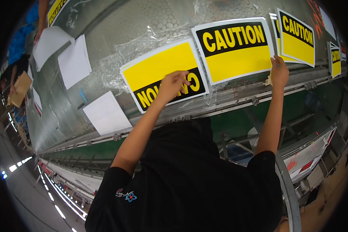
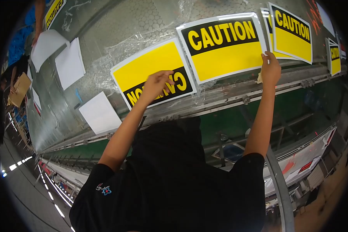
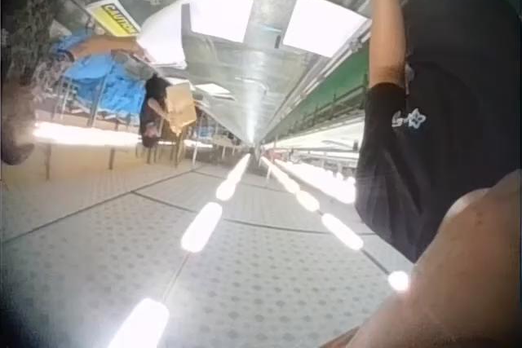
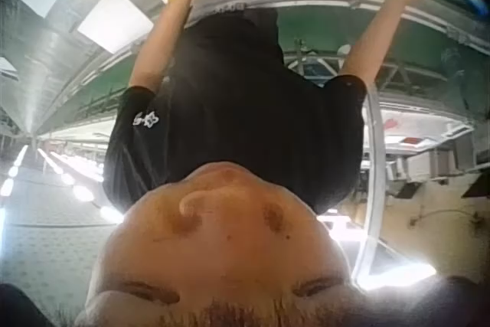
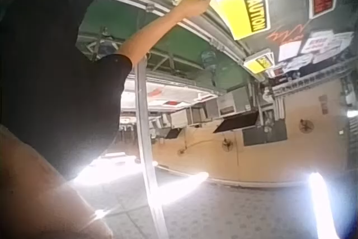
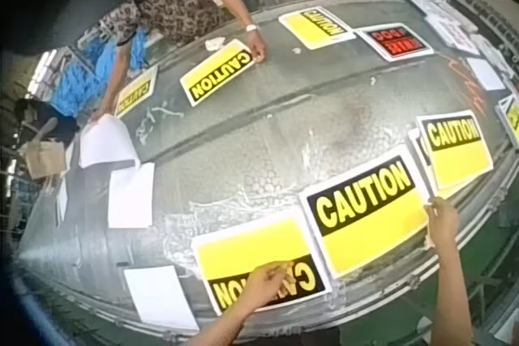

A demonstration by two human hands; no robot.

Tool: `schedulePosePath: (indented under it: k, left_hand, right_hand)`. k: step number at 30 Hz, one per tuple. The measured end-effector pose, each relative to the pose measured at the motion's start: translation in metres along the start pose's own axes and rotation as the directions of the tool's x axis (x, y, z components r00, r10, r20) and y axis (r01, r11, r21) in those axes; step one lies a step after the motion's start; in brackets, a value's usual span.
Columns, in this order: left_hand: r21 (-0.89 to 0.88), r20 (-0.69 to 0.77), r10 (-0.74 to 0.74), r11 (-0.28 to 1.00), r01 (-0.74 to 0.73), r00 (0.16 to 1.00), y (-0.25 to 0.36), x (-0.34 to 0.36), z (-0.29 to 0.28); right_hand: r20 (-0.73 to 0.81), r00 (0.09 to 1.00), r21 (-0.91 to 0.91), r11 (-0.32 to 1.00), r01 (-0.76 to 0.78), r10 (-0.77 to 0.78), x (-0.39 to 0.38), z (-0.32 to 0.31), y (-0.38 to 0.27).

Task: Applying and smoothing out large 'CAUTION' signs onto a curved industrial surface using a cloth.

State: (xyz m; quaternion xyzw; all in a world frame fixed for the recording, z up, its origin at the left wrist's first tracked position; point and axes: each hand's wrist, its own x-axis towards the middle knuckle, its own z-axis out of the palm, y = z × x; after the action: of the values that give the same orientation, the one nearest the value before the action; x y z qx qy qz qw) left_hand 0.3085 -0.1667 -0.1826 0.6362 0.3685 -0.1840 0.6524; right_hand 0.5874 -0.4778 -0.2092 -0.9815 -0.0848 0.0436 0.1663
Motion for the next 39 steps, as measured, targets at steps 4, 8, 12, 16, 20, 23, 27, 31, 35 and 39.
schedulePosePath:
  k: [4,8,12,16,20,23,27,31,35,39]
  left_hand:
    - [-0.102,-0.404,-0.055,0.995,0.015,0.913,-0.044,-0.024,-0.07]
    - [0.001,-0.658,0.026,0.999,-0.033,0.753,-0.13,-0.055,-0.132]
    - [0.168,-0.736,0.067,0.982,0.086,0.674,-0.19,-0.089,-0.141]
    - [-0.007,-0.692,-0.148,0.98,0.198,0.706,-0.22,-0.112,-0.121]
    - [-0.098,-0.636,-0.212,0.976,0.195,0.742,-0.219,-0.12,-0.095]
    - [-0.204,-0.56,-0.242,0.967,0.151,0.792,-0.212,-0.122,-0.085]
    - [-0.234,-0.563,-0.235,0.965,0.12,0.792,-0.211,-0.122,-0.083]
    - [-0.243,-0.53,-0.221,0.965,0.103,0.819,-0.212,-0.123,-0.084]
    - [-0.349,-0.483,-0.236,0.935,0.062,0.843,-0.218,-0.128,-0.085]
    - [-0.485,-0.451,-0.259,0.875,0.01,0.854,-0.222,-0.13,-0.082]
  right_hand:
    - [0.289,0.957,-0.046,0.998,0.04,-0.025,-0.051,-0.017,-0.067]
    - [0.644,0.713,0.173,0.961,0.216,-0.276,-0.108,0.012,-0.096]
    - [0.67,0.694,0.159,0.964,0.213,-0.263,-0.171,0.05,-0.126]
    - [0.578,0.8,-0.004,0.98,0.198,-0.159,-0.193,0.062,-0.138]
    - [0.556,0.824,0.035,0.993,0.109,-0.11,-0.19,0.068,-0.124]
    - [0.546,0.825,0.054,0.989,0.14,-0.146,-0.189,0.067,-0.122]
    - [0.515,0.841,0.064,0.986,0.154,-0.165,-0.192,0.071,-0.12]
    - [0.483,0.851,0.078,0.978,0.192,-0.205,-0.193,0.075,-0.117]
    - [0.487,0.845,0.12,0.975,0.185,-0.22,-0.191,0.076,-0.116]
    - [0.481,0.841,0.145,0.969,0.201,-0.247,-0.192,0.076,-0.115]
